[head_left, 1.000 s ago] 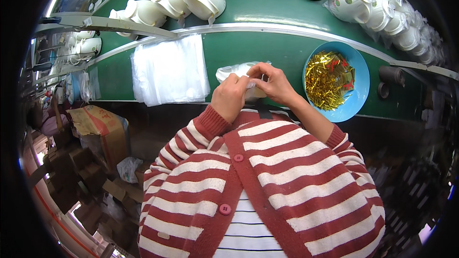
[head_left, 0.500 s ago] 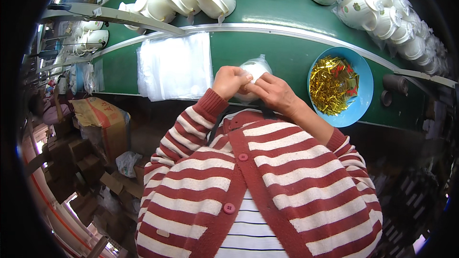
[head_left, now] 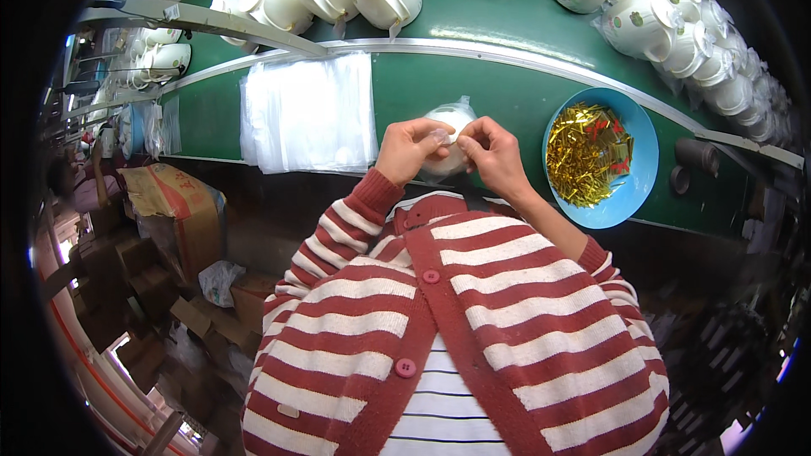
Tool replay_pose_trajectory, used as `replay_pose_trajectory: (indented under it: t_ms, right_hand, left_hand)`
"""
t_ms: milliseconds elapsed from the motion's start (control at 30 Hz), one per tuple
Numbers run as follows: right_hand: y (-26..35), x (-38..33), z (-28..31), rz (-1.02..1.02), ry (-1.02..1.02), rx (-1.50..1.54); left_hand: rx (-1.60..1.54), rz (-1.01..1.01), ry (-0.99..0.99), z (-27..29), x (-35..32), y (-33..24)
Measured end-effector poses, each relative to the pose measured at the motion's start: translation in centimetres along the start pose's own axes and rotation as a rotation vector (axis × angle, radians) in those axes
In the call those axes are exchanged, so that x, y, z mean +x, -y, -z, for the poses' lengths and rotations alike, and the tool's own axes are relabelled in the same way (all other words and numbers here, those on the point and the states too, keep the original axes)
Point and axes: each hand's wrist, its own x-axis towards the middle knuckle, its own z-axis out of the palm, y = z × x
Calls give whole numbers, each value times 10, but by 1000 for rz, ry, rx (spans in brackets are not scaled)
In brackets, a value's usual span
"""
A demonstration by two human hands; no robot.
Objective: The person repeatedly picks white plastic pitchers from a conveyor belt, places each into a clear plastic bag, and adds a small gold-colored item from a blue bowl into the bag. The sealed bags are set aside on the belt as the process continues.
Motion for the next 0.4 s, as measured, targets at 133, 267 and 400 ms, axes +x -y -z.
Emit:
replay_pose_trajectory:
  t_ms: [133,267,400]
  right_hand:
    - [8,8,-2,-262,-40,216]
    - [15,16,5,-316,29,193]
    - [20,20,10,-339,109,117]
  left_hand:
    - [315,-322,-4,2,-13,12]
    - [560,-398,-50,-18,-22,-13]
    - [894,-610,-55,-15,-1,5]
